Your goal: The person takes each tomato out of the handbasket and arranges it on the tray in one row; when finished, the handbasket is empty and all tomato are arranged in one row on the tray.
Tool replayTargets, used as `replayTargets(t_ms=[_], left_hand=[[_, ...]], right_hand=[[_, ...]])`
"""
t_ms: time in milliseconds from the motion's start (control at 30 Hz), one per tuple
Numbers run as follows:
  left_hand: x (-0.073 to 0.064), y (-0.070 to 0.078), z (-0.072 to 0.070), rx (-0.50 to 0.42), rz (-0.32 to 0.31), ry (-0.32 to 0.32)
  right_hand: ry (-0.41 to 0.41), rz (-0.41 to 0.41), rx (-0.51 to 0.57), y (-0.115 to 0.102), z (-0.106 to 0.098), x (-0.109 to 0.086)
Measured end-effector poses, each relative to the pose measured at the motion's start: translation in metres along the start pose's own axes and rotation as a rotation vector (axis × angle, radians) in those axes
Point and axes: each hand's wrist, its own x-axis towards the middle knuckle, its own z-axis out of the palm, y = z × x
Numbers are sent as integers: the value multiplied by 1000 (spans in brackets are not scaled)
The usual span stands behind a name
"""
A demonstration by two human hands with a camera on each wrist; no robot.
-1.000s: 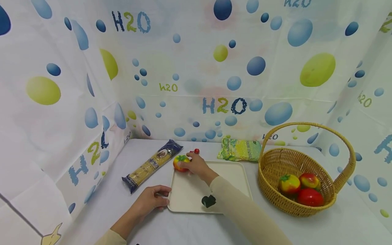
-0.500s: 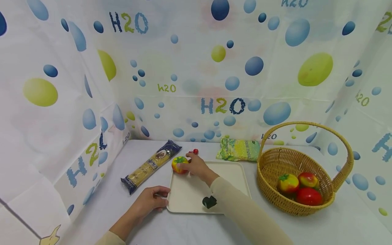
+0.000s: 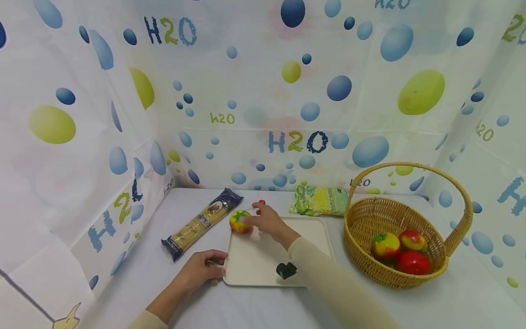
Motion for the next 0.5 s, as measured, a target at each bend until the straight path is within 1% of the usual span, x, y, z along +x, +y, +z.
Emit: replayTargets(t_ms=[100, 233, 367, 500], left_hand=[[1, 0, 1, 2, -9, 5], [2, 1, 1, 4, -13, 16], [3, 1, 1, 10, -7, 16], [3, -1, 0, 27, -8, 13]], right_hand=[[-11, -42, -9, -3, -12, -9], [-31, -68, 28, -10, -36, -31], [-34, -54, 71, -9, -69, -64], [-50, -72, 97, -2, -104, -103]])
